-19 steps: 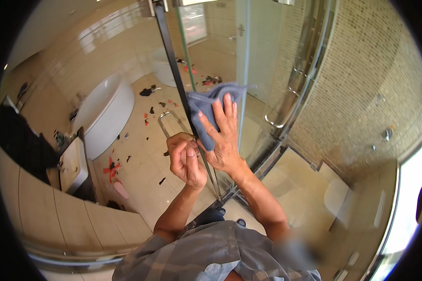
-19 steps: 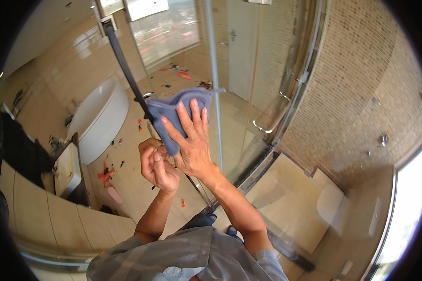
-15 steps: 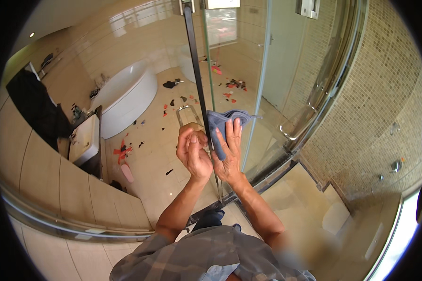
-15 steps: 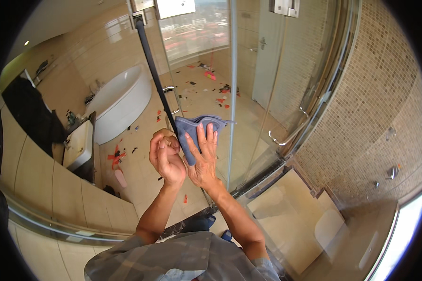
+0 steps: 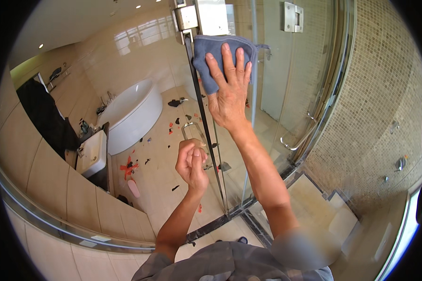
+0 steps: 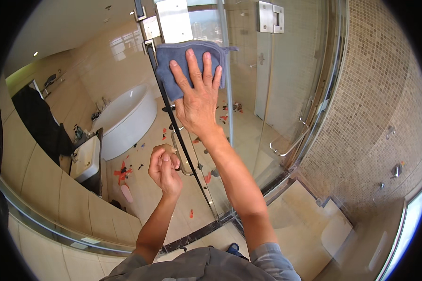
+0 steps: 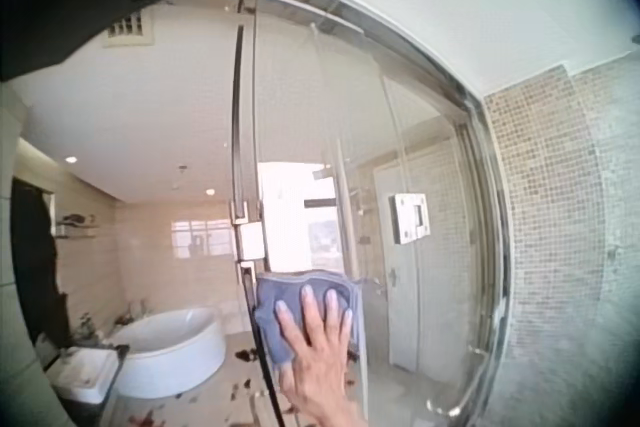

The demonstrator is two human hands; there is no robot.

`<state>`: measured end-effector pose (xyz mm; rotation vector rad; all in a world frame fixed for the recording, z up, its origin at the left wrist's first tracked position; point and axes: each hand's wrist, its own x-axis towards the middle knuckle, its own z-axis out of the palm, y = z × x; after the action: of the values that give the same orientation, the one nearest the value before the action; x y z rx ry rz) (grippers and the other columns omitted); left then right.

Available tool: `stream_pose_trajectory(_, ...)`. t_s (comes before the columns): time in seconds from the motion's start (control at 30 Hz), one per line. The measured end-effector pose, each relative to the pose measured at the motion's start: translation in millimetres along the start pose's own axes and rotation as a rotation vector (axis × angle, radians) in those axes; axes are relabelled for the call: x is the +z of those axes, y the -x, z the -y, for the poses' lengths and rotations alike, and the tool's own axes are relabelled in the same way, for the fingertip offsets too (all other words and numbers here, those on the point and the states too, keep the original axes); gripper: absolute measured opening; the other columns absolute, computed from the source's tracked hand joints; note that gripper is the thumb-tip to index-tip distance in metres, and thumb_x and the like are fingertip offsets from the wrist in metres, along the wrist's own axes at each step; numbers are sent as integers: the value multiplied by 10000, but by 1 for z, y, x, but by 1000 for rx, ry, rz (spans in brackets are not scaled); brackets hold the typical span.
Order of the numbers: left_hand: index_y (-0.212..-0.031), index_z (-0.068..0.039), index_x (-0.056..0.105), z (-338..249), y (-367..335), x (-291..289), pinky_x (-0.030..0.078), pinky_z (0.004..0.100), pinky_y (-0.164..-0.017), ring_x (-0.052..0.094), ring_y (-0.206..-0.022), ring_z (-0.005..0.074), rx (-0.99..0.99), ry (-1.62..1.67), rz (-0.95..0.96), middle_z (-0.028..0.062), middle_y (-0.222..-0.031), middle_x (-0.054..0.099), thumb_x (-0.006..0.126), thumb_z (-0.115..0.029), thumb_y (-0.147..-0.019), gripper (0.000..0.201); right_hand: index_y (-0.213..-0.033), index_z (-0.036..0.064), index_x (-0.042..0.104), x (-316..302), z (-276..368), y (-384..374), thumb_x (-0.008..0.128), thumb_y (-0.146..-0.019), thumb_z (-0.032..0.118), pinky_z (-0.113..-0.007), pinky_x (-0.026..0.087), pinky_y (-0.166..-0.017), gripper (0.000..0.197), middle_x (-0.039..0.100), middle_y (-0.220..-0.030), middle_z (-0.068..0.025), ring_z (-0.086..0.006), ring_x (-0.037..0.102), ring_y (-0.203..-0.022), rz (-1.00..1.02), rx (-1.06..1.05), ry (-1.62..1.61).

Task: The person kneels on the bathroom floor and wipes the glass shower door and its metal track with a cloth. They repeatedly rub the track and glass surfaces to remove residue.

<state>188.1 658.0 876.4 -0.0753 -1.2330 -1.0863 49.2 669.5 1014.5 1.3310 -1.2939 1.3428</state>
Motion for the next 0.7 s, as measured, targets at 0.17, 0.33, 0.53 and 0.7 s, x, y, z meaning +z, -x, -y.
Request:
stream_pose_trajectory(0.17, -1171, 30, 558, -12, -15, 19, 430, 259, -589, 513, -688, 124, 195, -56, 183, 173, -1090, 585, 515, -36, -991, 197, -1448, 264, 545, 2, -6, -4, 619, -678, 21, -658, 75, -1185, 811, 318, -1625, -65, -421, 168, -1515, 26, -80, -41)
stream_pose_trajectory(0.33, -1050, 26, 596, -18, -30, 45, 437, 253, -603, 523, -735, 132, 307, -250, 292, 171, -1070, 615, 587, 15, -898, 152, -1444, 274, 542, -14, -30, -11, 626, -717, 45, -624, 166, -1191, 767, 355, -1601, -65, -430, 234, -1489, 75, -124, 49)
stream_pose_trajectory(0.53, -981, 9, 632, -19, -55, 80, 444, 330, -612, 553, -748, 233, 492, -546, 309, 102, -935, 662, 651, -15, -823, 161, -1439, 202, 543, -21, -40, -15, 651, -738, 90, -603, 214, -1182, 718, 370, -1587, -103, -455, 262, -1469, 35, -145, 92)
stream_pose_trajectory(0.7, -985, 65, 594, -19, -70, 81, 464, 343, -694, 561, -790, 235, 697, -624, 199, 119, -882, 623, 578, 10, -897, 105, -1439, 78, 522, -16, -13, -4, 657, -715, 24, -600, 305, -1147, 738, 372, -1570, -193, -490, 320, -1435, 11, -69, 69)
